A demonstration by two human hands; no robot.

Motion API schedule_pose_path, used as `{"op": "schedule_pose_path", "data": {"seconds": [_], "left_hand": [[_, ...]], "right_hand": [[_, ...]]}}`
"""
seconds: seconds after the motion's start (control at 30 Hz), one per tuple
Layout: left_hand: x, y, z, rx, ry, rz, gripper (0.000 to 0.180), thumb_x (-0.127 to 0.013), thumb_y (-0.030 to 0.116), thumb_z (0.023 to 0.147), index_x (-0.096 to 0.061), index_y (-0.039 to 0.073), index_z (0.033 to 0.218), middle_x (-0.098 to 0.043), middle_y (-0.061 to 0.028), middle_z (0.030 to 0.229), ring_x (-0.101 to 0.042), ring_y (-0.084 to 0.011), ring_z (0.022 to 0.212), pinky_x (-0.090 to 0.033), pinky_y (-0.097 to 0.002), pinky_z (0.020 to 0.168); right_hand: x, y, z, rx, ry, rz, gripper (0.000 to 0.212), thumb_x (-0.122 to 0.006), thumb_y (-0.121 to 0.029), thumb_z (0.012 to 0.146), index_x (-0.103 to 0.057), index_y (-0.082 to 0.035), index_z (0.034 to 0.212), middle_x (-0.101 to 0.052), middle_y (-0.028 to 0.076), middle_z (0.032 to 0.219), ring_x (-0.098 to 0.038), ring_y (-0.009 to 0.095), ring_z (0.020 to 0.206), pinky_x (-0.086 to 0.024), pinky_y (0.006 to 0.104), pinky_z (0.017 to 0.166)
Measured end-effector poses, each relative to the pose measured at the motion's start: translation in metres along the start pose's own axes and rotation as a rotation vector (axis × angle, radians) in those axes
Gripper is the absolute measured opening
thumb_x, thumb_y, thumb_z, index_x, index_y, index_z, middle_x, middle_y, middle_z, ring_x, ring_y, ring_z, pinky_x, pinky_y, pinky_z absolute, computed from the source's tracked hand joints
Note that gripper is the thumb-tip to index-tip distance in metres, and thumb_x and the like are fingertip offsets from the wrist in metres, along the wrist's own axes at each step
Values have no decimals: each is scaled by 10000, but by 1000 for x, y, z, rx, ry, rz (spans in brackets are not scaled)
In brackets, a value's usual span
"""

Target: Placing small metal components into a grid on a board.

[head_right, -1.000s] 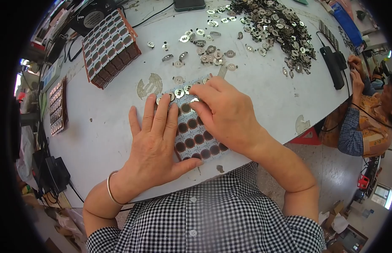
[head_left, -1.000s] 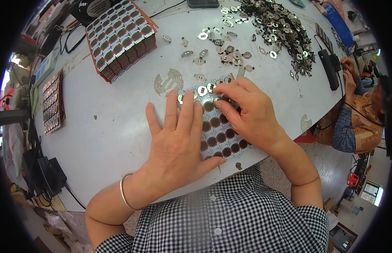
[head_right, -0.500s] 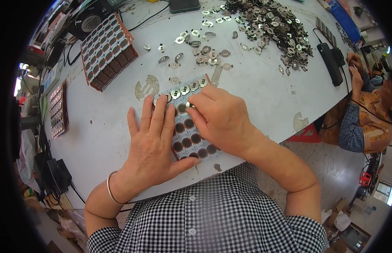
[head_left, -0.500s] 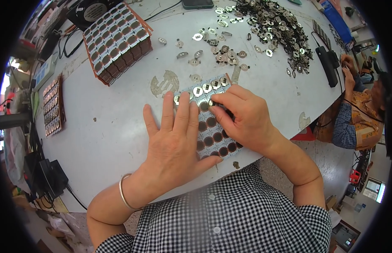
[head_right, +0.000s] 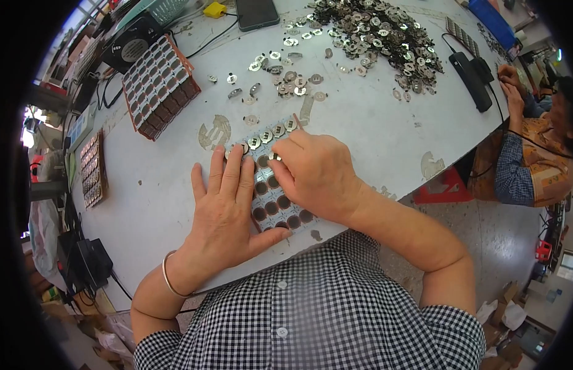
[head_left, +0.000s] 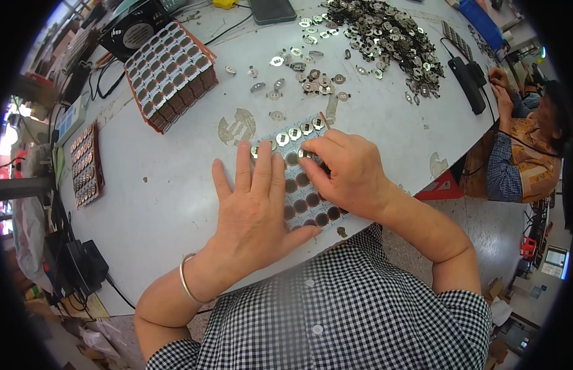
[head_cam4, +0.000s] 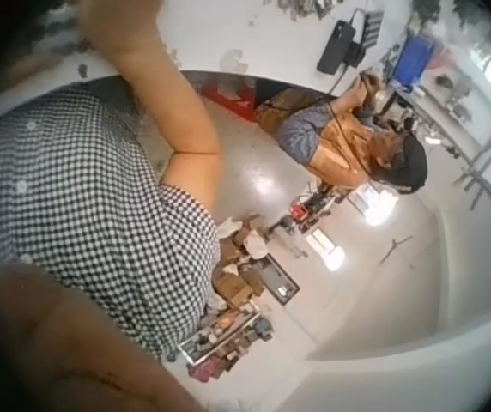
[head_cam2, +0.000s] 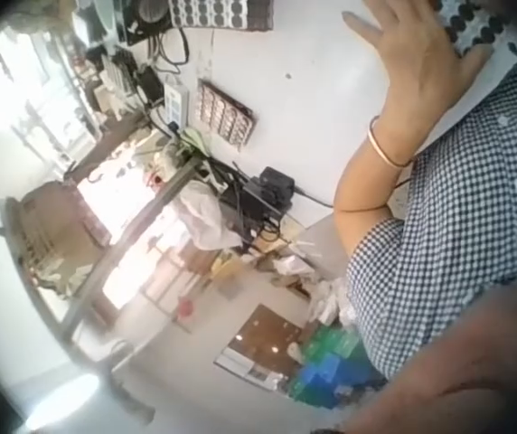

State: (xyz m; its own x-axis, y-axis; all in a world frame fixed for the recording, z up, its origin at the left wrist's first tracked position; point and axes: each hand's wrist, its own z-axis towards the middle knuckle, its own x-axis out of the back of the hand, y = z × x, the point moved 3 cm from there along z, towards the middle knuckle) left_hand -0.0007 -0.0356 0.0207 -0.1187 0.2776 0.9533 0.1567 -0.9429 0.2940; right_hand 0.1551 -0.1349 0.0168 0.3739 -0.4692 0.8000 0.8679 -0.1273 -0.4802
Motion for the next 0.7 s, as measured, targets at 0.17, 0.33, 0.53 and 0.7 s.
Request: {"op": "schedule_pose_path", "data": {"seconds": [0.17, 0.33, 0.53, 0.7], "left_hand": [[-1, 0, -1, -7, 23, 6, 1108, -779, 646, 736, -466, -183, 1402, -383, -380, 1517, -333, -564, 1426, -218, -753, 1065], [1, 1, -1, -8, -18, -3, 1111, -782, 641, 730, -468, -193, 1395, -373, -388, 1521, -318, -566, 1435, -222, -768, 1059], [3, 5, -2, -18, -31, 1, 1119, -781, 649, 722, -469, -192, 1391, -369, -385, 1523, -324, -565, 1429, -236, -779, 1043], [3, 4, -1, -14, -36, -5, 1120, -777, 654, 724, -467, -190, 1391, -375, -384, 1517, -331, -565, 1424, -244, -777, 1036]], "right_hand": [[1, 0, 0, 27, -36, -35, 139, -756, -125, 826, -651, -70, 899, -625, 96, 802, -643, 300, 678, -509, 418, 600], [15, 9, 24, -3, -37, 93, 160, -757, -133, 853, -695, -47, 973, -655, 114, 846, -658, 309, 724, -530, 404, 654], [-14, 18, 67, 71, -41, 25, 162, -722, -135, 891, -732, -40, 1023, -691, 124, 920, -682, 327, 832, -559, 398, 749], [-18, 15, 78, 18, -217, -11, 147, -695, -108, 897, -741, -59, 1028, -701, 107, 966, -696, 333, 908, -573, 408, 792]]}}
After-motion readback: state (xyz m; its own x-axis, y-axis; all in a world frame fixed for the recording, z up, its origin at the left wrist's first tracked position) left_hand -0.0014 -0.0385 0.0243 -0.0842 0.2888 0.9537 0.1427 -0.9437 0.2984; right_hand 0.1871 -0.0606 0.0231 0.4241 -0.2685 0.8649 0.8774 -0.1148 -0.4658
